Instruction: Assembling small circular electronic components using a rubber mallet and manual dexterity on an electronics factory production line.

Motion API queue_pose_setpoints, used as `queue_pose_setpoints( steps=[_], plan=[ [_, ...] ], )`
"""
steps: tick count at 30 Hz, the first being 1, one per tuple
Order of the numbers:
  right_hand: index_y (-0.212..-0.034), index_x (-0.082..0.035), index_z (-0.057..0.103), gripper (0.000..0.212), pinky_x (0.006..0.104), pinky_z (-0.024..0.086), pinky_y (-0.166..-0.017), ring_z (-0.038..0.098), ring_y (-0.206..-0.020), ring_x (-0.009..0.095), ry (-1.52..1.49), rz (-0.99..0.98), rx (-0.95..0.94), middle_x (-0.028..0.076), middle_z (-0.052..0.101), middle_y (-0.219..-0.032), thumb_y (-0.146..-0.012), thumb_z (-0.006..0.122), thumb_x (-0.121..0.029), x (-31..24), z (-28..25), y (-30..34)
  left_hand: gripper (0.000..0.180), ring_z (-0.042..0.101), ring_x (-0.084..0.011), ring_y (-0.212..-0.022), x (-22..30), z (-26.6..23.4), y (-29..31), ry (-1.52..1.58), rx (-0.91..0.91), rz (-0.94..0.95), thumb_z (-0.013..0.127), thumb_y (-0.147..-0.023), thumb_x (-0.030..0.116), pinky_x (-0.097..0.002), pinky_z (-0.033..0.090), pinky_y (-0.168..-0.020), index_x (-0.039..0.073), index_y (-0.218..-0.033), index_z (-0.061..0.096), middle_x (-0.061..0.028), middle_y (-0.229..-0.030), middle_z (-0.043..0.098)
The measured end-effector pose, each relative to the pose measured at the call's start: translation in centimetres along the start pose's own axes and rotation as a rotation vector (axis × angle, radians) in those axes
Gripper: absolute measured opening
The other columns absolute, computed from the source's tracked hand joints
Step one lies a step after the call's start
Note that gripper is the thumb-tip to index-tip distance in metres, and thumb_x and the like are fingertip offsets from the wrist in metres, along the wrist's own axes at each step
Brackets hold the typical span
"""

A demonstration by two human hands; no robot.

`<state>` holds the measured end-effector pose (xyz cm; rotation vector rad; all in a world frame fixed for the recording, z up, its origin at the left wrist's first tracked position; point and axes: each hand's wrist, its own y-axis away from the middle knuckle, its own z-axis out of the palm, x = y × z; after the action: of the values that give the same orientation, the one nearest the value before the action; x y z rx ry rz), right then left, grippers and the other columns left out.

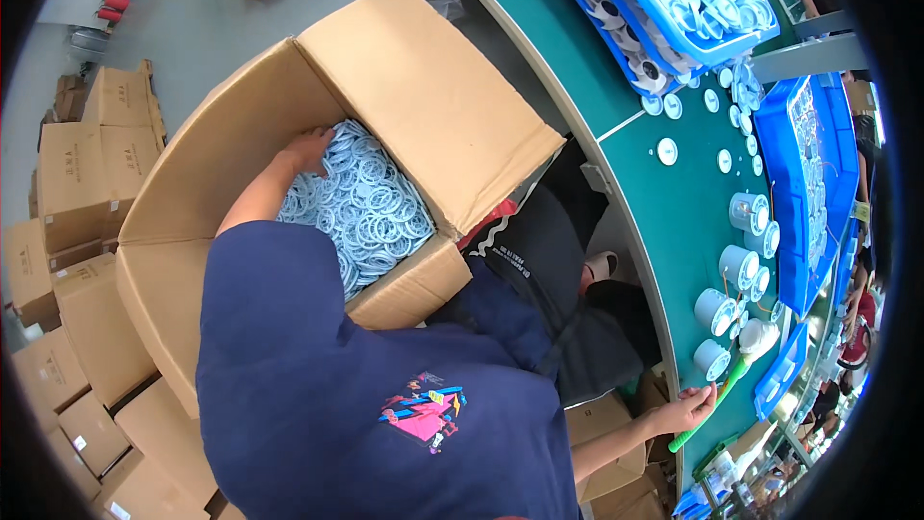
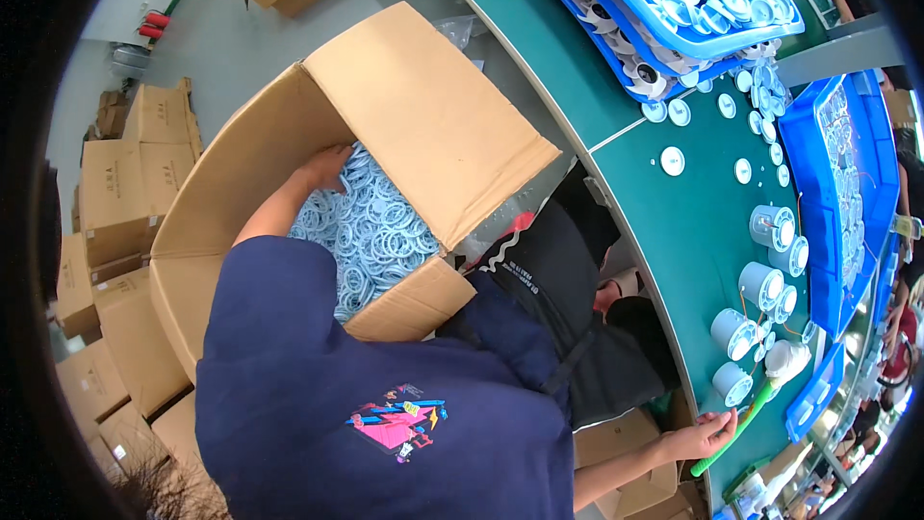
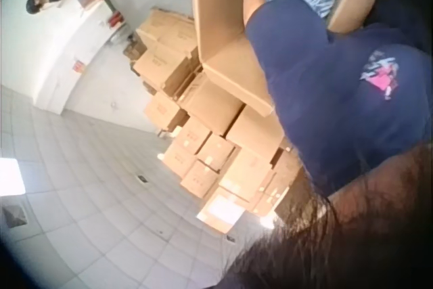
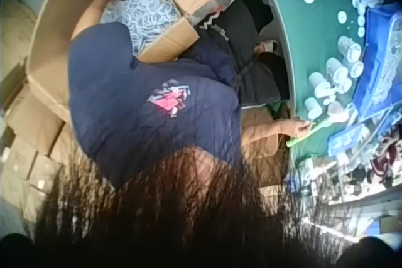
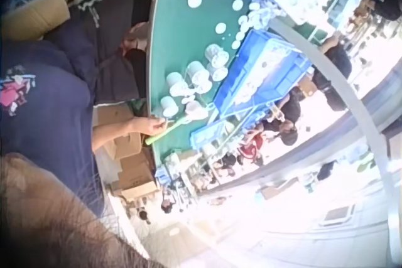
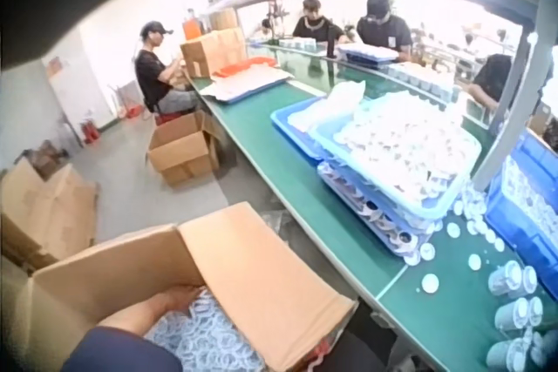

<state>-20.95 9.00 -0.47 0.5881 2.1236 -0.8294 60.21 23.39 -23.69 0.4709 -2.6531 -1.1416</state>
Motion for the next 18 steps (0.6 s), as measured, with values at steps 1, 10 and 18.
queue_pose_setpoints(
  steps=[1, 10, 18],
  plan=[
    [-0.122, 0.000, 0.067, 0.025, 0.0224, 0.040, -0.059, 0.049, -0.071, 0.008, 0.007, 0.005, 0.007, 0.001, 0.060, -0.088, -0.107, 0.060, -0.019, 0.3, -0.3, 0.0, 0.132, 0.045, -0.0476, -0.140, 0.0, 0.8, 0.1, 0.003, -0.003, 0.010, 0.100, -0.052, 0.033, -0.0502, 0.041, -0.117, 0.008, -0.160, 0.029, -0.0256, -0.153, 0.044],
    [-0.121, 0.003, 0.068, 0.028, 0.0261, 0.046, -0.065, 0.056, -0.075, 0.012, 0.194, -0.124, 0.033, 0.005, 0.064, -0.087, -0.106, 0.063, -0.021, 2.4, 0.1, -0.2, 0.102, 0.042, -0.0541, -0.138, 2.0, 3.1, 2.7, 0.158, -0.026, -0.176, 0.096, -0.057, 0.032, -0.0565, 0.043, -0.114, 0.017, -0.146, 0.050, -0.0261, -0.148, 0.048],
    [-0.122, 0.001, 0.068, 0.026, 0.0221, 0.039, -0.055, 0.052, -0.069, 0.008, -0.066, 0.060, 0.042, 0.004, 0.062, -0.083, -0.107, 0.060, -0.019, 2.7, 0.0, -0.5, 0.111, 0.046, -0.0487, -0.140, 2.9, 4.2, 4.8, 0.100, -0.080, -0.280, 0.095, -0.060, 0.042, -0.0516, 0.043, -0.116, 0.011, -0.153, 0.043, -0.0339, -0.153, 0.040]
  ],
)
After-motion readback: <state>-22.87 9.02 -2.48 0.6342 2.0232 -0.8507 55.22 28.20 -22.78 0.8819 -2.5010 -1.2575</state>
